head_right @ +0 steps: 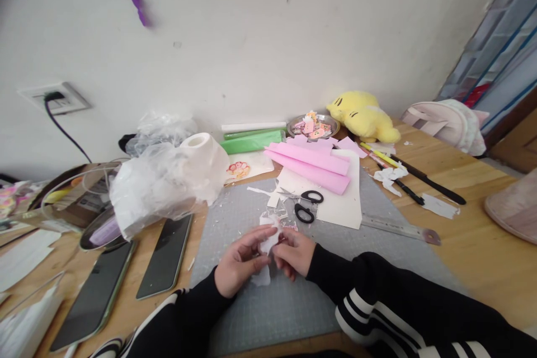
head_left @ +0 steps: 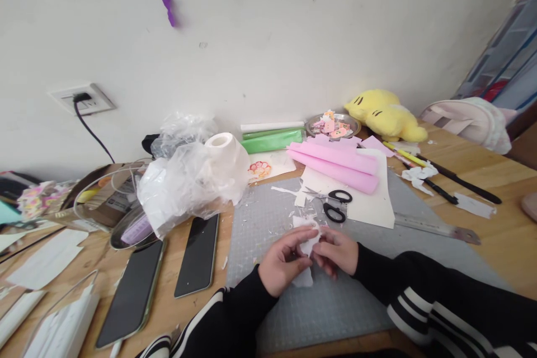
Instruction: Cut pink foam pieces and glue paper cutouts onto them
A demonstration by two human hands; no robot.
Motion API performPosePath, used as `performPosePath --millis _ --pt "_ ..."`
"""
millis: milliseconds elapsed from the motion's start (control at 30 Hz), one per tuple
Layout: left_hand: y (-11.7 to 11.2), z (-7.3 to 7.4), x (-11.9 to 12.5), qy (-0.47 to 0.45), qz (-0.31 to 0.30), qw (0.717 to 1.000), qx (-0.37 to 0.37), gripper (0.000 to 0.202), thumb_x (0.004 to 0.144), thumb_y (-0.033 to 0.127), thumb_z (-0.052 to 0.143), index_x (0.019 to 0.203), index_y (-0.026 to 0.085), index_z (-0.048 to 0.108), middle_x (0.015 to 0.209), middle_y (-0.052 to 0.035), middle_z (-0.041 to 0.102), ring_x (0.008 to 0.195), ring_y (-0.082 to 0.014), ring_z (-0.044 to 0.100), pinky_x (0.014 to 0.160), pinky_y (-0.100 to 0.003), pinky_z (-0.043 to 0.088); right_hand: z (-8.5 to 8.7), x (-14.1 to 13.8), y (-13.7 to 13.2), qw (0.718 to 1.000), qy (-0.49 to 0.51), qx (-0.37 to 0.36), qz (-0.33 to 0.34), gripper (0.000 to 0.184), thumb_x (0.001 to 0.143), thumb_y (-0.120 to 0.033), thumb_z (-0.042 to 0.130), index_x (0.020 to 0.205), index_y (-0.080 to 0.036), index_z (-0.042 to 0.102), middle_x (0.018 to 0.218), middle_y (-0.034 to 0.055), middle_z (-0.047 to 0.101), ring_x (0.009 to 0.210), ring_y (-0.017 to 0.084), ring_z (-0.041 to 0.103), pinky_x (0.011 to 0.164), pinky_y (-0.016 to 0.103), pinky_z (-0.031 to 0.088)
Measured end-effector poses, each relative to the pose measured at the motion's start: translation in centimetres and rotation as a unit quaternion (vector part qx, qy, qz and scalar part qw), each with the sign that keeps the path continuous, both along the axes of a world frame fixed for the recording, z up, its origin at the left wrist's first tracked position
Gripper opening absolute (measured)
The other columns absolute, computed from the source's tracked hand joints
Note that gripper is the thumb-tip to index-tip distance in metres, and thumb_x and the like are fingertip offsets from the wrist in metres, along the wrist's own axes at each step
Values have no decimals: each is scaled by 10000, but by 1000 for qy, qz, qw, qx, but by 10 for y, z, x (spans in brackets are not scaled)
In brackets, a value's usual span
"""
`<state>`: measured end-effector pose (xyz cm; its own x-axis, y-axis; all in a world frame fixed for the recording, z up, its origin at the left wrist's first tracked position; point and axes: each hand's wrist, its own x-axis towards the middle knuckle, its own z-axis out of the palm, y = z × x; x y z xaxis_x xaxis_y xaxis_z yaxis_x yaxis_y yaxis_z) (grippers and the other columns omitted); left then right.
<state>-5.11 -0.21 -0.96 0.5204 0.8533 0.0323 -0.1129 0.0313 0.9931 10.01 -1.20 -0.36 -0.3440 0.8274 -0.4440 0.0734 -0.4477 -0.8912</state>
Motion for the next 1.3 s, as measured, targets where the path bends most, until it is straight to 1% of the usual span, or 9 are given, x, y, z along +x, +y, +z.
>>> performPosePath --millis 100,200,267,400,500,700,900,1200,1300 --pt "-1 2 2 -2 -31 1000 -7 392 616 139 636 992 244 608 1174 -79 478 878 -185 506 655 -250 399 2 1 1 1000 5 8 -7 111 584 -236 379 677 -176 395 401 -96 450 266 40 378 258 147 307" --pt "-2 1 3 -3 -5 1000 -17 384 609 137 644 973 255 616 1152 -60 488 633 -78 467 608 -230 391 4 1 1 1000 0 7 1 116 578 -240 366 666 -175 402 399 -96 451 264 34 373 254 138 298" --pt "-2 1 3 -6 15 1000 -18 376 604 142 650 965 245 621 1140 -58 494 584 -56 419 605 -226 389 5 1 1 1000 -11 0 5 102 577 -243 363 643 -173 398 396 -94 452 268 32 376 254 134 298" --pt "-1 0 2 -17 45 999 -14 406 600 169 658 998 229 604 1168 -71 469 608 -65 412 618 -231 390 2 1 0 1000 -18 5 10 70 566 -240 367 595 -177 368 392 -92 458 269 26 368 254 129 291" --pt "1 0 1 -14 50 999 -6 438 602 181 659 1031 231 583 1195 -77 445 604 -65 404 612 -234 386 0 0 0 1000 -1 5 14 63 559 -230 366 598 -183 348 388 -96 460 263 25 357 255 130 288" --pt "-1 1 2 28 -7 1000 5 437 607 192 650 1037 214 581 1195 -96 448 648 -96 435 620 -248 390 3 0 1 1000 -5 -1 -6 120 568 -227 365 681 -186 369 392 -103 447 259 42 374 250 147 298" --pt "-1 1 2 15 42 999 4 436 606 183 648 1034 233 583 1191 -72 459 632 -85 414 652 -251 387 -1 0 0 1000 -12 11 1 45 569 -216 351 597 -186 333 396 -94 467 258 32 370 243 135 288" --pt "0 0 3 -2 61 998 -14 453 600 177 649 1043 217 562 1194 -82 429 574 -53 418 567 -223 375 0 0 -1 1000 -12 1 26 56 533 -165 335 587 -179 342 384 -98 460 261 24 368 249 122 294" --pt "1 1 3 -2 65 998 -19 444 595 186 651 1028 208 557 1155 -76 445 563 -46 431 527 -207 353 0 0 -1 999 -20 -7 37 64 525 -162 339 586 -175 356 391 -95 467 267 25 375 253 125 303"
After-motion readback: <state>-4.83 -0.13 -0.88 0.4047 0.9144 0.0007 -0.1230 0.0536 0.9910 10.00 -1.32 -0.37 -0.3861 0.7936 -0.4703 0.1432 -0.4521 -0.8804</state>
